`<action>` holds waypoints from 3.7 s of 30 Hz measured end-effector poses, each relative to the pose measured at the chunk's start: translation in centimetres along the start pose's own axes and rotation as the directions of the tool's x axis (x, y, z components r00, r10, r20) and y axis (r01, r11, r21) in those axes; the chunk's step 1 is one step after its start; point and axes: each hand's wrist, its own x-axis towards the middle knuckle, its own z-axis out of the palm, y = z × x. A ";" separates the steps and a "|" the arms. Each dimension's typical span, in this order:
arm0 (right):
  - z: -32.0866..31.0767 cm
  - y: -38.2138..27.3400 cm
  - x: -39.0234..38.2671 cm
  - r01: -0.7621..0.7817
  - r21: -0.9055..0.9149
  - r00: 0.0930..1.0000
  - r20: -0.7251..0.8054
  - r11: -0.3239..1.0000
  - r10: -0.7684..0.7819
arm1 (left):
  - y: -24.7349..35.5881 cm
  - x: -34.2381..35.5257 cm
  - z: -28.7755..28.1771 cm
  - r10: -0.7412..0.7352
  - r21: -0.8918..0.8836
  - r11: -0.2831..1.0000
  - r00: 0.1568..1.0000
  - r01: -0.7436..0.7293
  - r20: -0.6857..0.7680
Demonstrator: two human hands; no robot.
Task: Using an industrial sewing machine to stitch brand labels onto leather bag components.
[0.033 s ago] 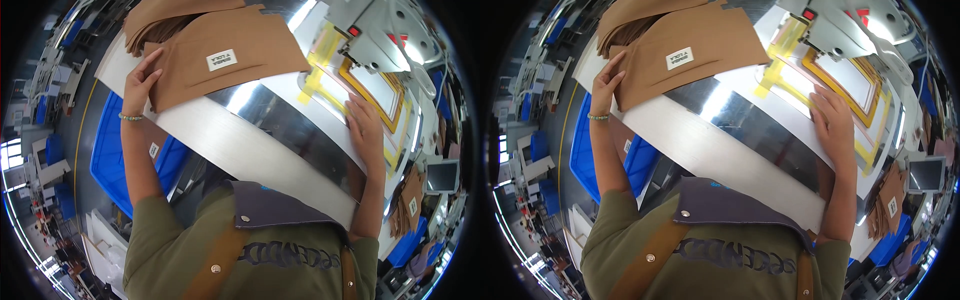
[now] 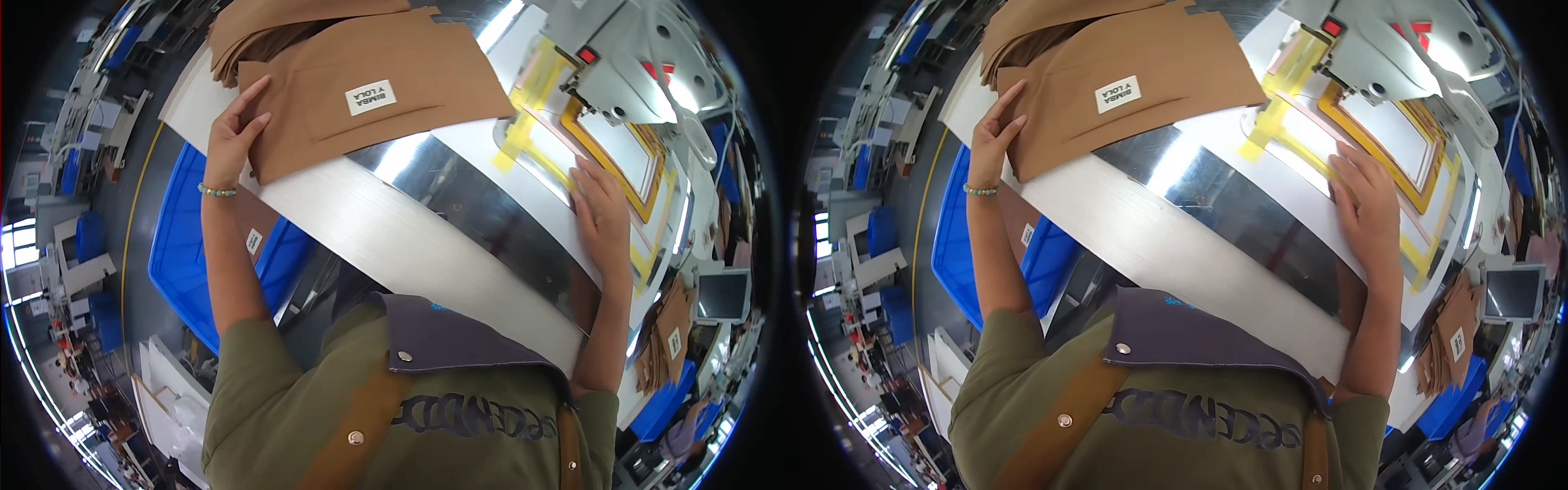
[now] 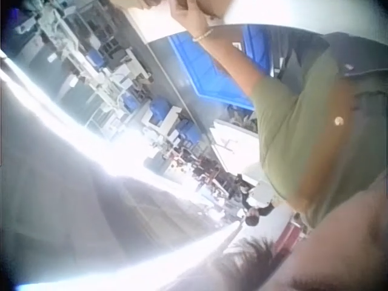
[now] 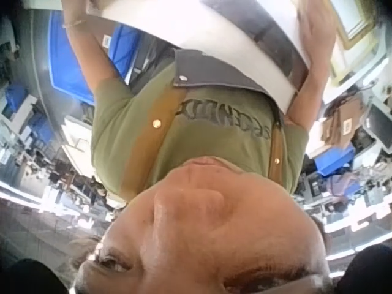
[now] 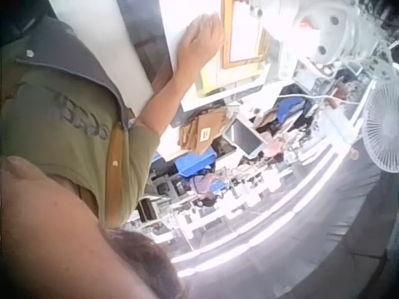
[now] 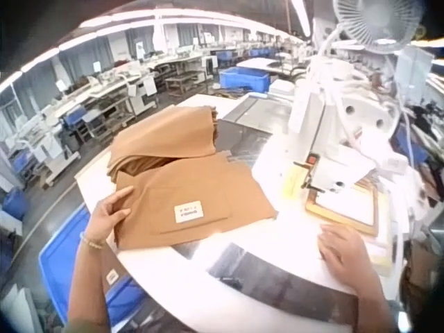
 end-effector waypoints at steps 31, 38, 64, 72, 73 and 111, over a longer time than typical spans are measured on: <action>0.5 -0.7 0.2 0.025 -0.127 0.993 0.115 0.992 -0.010 | -25.4 -32.1 -19.5 -0.567 0.433 0.486 0.651 0.759 -0.504; 0.7 -0.4 -0.2 0.028 -0.121 0.994 0.104 0.992 -0.016 | -28.7 -36.1 -21.7 -0.626 0.391 0.186 0.415 0.902 -0.660; -3.5 4.6 -7.7 -0.080 -0.072 0.996 0.043 0.994 0.083 | 7.9 7.1 33.0 0.477 0.091 0.718 0.584 -0.690 0.657; -2.7 3.0 -0.7 -0.065 0.011 0.998 -0.017 0.998 0.065 | 8.2 6.6 33.0 0.413 0.131 0.749 0.612 -0.649 0.674; -1.8 2.9 0.1 -0.052 0.051 0.998 -0.030 0.997 0.054 | 8.2 6.7 33.1 0.374 0.151 0.767 0.625 -0.624 0.685; 3.0 3.0 0.7 -0.066 0.198 0.962 -0.248 0.978 0.115 | 7.8 7.1 32.9 0.295 -0.012 0.917 0.659 -0.398 0.692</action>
